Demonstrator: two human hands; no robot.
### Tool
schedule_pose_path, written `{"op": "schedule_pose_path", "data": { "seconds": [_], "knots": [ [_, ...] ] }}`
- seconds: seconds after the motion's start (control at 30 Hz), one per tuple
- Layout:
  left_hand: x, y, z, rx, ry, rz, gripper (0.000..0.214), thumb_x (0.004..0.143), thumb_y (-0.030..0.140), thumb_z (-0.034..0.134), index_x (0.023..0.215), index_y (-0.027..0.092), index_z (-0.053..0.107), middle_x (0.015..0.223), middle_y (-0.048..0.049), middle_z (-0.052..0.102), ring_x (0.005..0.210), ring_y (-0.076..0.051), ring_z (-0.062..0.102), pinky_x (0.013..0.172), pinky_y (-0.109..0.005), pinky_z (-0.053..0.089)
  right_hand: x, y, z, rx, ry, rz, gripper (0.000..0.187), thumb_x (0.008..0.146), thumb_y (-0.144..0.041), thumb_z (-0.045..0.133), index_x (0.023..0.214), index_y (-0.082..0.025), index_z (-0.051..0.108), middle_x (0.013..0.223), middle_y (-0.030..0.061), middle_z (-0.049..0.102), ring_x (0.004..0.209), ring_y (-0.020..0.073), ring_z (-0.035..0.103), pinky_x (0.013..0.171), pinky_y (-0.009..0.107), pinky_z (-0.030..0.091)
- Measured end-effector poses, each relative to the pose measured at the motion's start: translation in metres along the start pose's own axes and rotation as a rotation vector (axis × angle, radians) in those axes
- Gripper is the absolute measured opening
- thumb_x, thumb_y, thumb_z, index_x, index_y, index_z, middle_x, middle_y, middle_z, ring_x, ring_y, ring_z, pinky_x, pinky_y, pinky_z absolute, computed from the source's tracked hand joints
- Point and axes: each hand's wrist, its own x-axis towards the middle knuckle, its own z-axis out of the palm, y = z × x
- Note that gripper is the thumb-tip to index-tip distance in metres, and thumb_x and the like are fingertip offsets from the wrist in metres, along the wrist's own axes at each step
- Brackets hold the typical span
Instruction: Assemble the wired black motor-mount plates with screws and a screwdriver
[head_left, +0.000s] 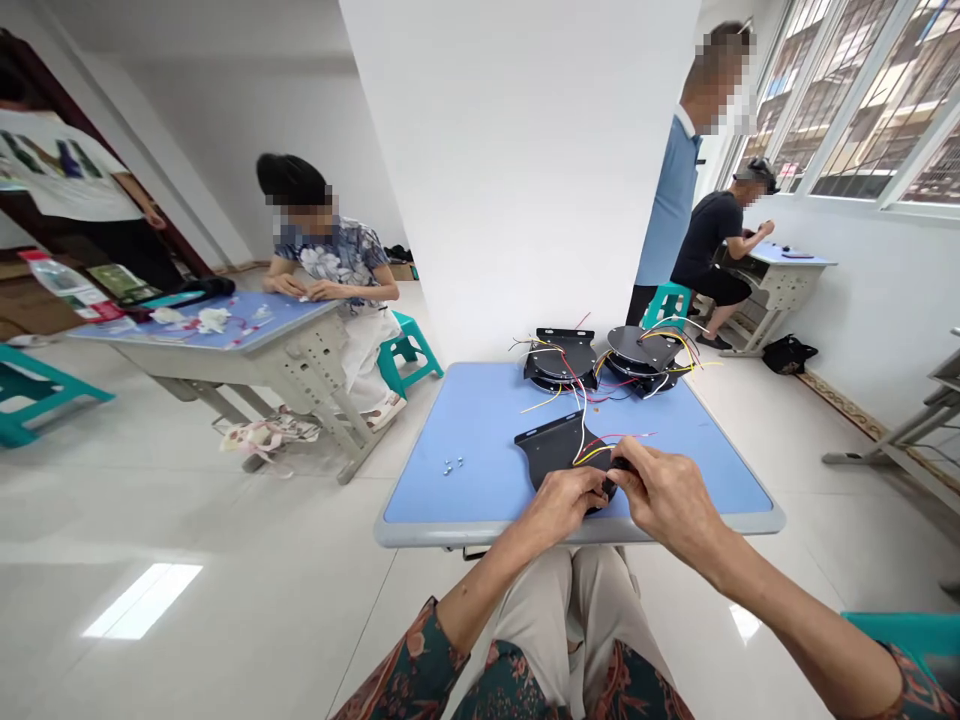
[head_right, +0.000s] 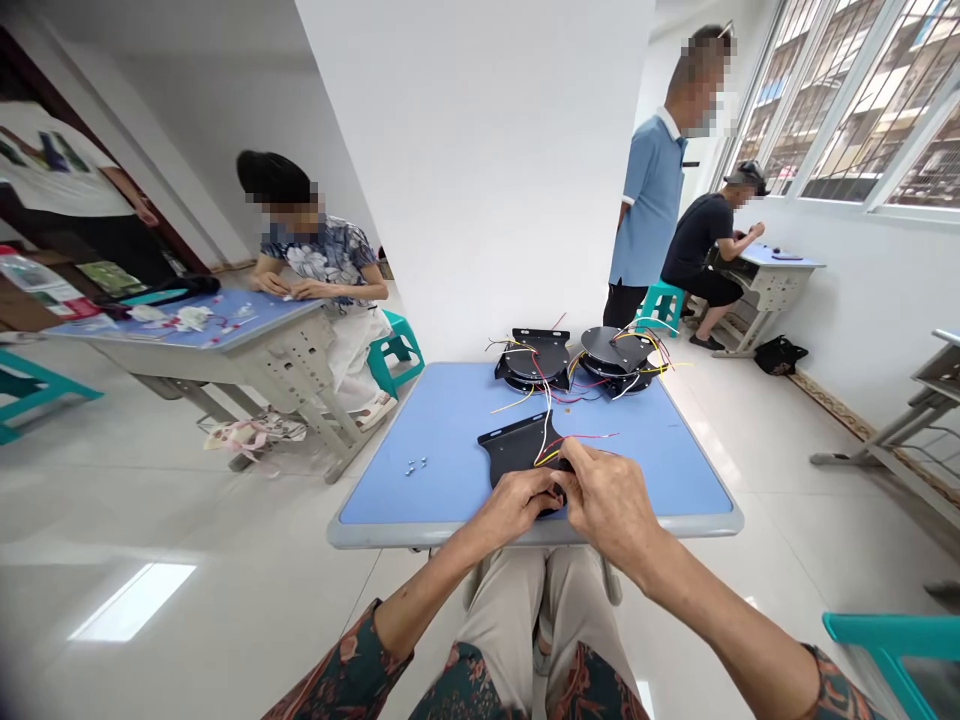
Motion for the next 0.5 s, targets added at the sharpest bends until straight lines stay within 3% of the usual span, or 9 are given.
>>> {"op": "schedule_pose_path", "data": {
  "seconds": [0.13,0.23,0.4,0.43,0.5],
  "knots": [
    [0.0,0.0,0.0,0.024,0.002,-0.028,0.016,0.087,0.006,0.057,0.079,0.017,0.065,0.088,-0.0017,0.075,0.083,-0.016,0.07,0.079,-0.023,0.05,-0.001,-0.004,0.008,0.117,0.077,0.022,0.015,0.097,-0.028,0.047,0.088,-0.021,0.057,0.062,-0.0002,0.061,0.053,0.0142,0.054,0.054,0.026,0.033],
    [0.001,-0.001,-0.001,-0.019,0.0,0.034,0.016,0.089,0.008,0.057,0.082,0.018,0.068,0.096,-0.0026,0.077,0.093,-0.017,0.072,0.086,-0.023,0.052,0.002,0.003,-0.005,0.316,0.17,0.086,0.018,0.096,-0.033,0.052,0.088,-0.021,0.061,0.057,-0.0032,0.056,0.049,0.0119,0.049,0.053,0.025,0.036],
    [-0.004,0.0,0.0,0.049,0.045,0.213,0.015,0.095,0.016,0.061,0.107,0.018,0.069,0.115,-0.0054,0.077,0.107,-0.017,0.072,0.097,-0.027,0.055,0.022,0.057,-0.018,0.833,0.568,0.56,0.029,0.092,-0.047,0.059,0.078,-0.022,0.054,0.049,-0.0082,0.043,0.039,0.0079,0.037,0.041,0.022,0.029],
    [-0.006,0.001,0.002,0.113,0.059,0.246,0.016,0.096,0.018,0.061,0.109,0.018,0.069,0.115,-0.0058,0.076,0.107,-0.018,0.072,0.097,-0.029,0.056,0.029,0.072,-0.013,0.938,0.611,0.629,0.031,0.087,-0.047,0.064,0.074,-0.022,0.051,0.047,-0.0093,0.04,0.038,0.0073,0.036,0.038,0.022,0.026],
    [-0.009,0.005,0.008,0.273,0.096,0.296,0.017,0.096,0.02,0.062,0.112,0.018,0.067,0.116,-0.0075,0.076,0.108,-0.021,0.071,0.096,-0.032,0.058,0.041,0.101,0.004,1.114,0.554,0.779,0.036,0.076,-0.047,0.072,0.069,-0.022,0.047,0.047,-0.0092,0.041,0.037,0.0068,0.037,0.036,0.021,0.025]
  ]
}}
